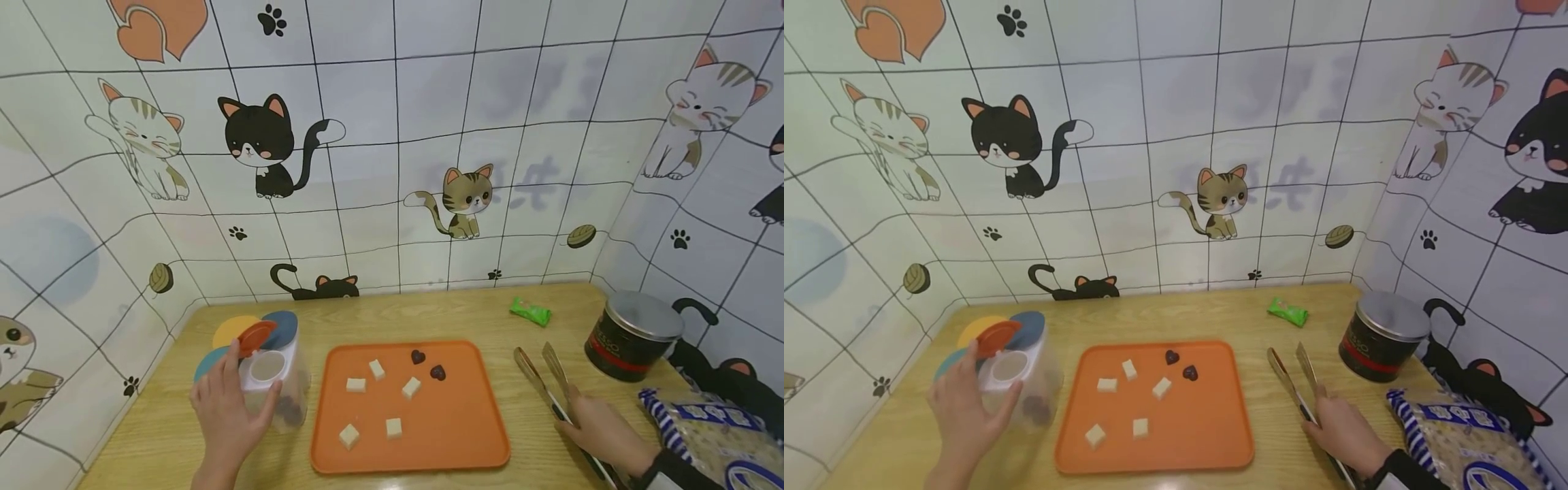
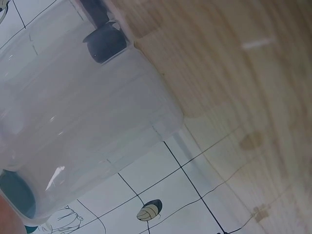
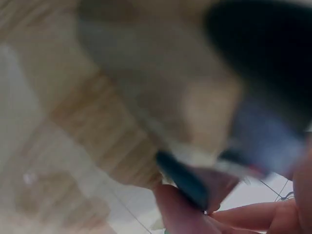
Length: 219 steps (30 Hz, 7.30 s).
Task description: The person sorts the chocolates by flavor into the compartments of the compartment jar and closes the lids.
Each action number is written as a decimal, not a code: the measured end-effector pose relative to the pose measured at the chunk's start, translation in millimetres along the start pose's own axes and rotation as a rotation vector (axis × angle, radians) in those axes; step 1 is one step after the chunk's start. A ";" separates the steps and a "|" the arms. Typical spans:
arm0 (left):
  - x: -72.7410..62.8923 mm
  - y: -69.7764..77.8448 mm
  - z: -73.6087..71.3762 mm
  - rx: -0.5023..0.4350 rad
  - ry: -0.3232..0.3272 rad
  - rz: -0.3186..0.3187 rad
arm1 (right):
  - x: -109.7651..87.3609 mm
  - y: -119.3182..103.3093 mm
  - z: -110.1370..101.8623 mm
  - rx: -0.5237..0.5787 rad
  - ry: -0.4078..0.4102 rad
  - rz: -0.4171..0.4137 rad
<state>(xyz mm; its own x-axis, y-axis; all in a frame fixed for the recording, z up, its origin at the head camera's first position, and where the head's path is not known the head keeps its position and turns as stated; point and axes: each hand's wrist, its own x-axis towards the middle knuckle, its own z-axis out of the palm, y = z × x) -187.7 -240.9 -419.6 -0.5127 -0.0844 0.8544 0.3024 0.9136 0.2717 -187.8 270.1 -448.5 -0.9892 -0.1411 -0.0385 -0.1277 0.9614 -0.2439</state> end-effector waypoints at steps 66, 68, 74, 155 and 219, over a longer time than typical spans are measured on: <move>-0.6 -3.6 5.5 -0.060 0.027 0.071 | 133.1 -340.4 7.1 0.410 -0.027 -0.915; 0.0 -2.9 5.2 -0.068 0.029 0.065 | 132.4 -341.3 7.1 0.411 -0.028 -0.897; 0.5 -0.4 4.5 -0.066 0.051 0.033 | 130.5 -344.4 7.0 0.392 -0.047 -0.866; -15.7 -10.8 -13.7 -0.082 -0.019 0.041 | 128.8 -339.3 13.1 0.312 0.099 -1.134; -4.0 -14.3 -14.4 0.018 -0.116 -0.008 | -3.3 -3.5 -1.8 -0.085 0.032 0.094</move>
<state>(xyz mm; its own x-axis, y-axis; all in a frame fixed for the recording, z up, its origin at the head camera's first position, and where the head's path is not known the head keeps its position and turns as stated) -178.4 -259.3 -420.5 -0.6048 -0.0464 0.7950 0.2835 0.9204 0.2694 -184.2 267.6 -445.7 -0.9987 -0.0430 -0.0258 -0.0384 0.9867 -0.1580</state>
